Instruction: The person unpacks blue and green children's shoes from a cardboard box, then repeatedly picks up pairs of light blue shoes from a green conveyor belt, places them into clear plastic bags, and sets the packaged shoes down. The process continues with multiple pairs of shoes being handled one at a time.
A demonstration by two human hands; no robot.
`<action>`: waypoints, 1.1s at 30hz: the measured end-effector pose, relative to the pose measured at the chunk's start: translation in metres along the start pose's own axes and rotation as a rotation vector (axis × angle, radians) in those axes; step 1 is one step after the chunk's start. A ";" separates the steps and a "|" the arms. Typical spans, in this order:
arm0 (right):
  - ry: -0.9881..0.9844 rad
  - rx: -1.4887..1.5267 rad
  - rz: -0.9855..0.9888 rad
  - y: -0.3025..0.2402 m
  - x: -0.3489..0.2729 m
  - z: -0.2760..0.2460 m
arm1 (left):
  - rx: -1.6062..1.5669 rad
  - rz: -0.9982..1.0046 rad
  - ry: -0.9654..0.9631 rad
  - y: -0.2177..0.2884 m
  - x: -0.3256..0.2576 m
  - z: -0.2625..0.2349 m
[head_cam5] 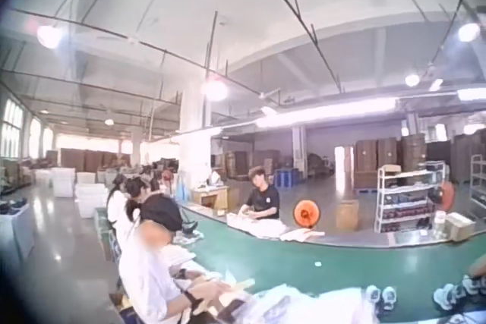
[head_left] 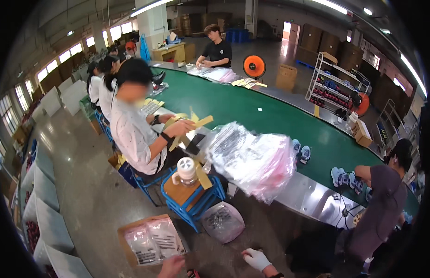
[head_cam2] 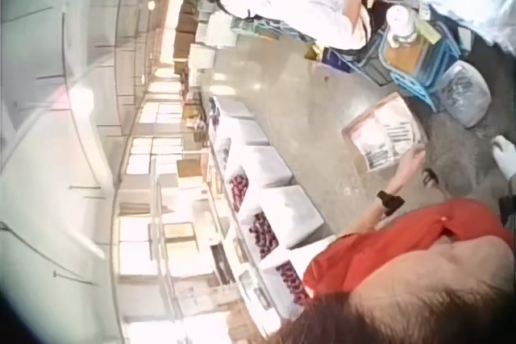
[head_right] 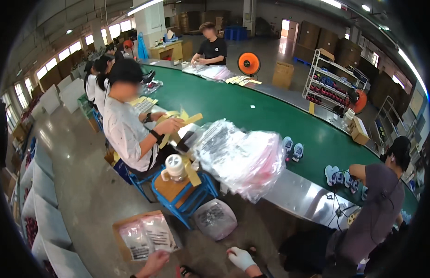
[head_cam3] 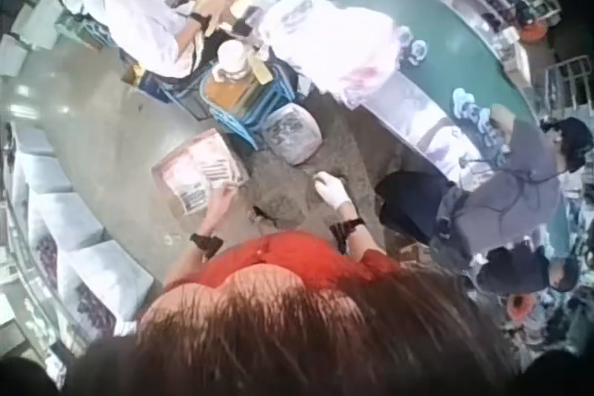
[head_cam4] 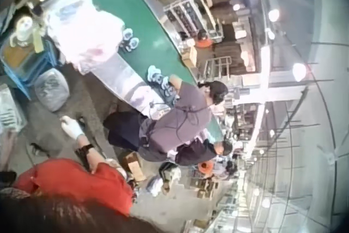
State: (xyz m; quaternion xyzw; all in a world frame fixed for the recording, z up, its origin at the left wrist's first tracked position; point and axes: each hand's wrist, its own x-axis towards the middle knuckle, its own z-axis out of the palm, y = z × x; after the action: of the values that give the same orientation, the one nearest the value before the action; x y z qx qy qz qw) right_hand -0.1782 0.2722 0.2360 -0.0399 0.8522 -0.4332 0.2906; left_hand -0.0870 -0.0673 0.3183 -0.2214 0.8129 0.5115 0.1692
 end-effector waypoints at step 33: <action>0.224 0.099 0.074 -0.012 0.161 -0.380 | 0.354 0.336 -0.213 0.347 0.386 0.153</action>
State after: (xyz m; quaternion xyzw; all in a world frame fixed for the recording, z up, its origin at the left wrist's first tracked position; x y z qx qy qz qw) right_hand -0.5147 0.4850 0.3443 0.0548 0.8577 -0.4655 0.2111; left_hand -0.5909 0.1307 0.3233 0.0046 0.8927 0.4025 0.2026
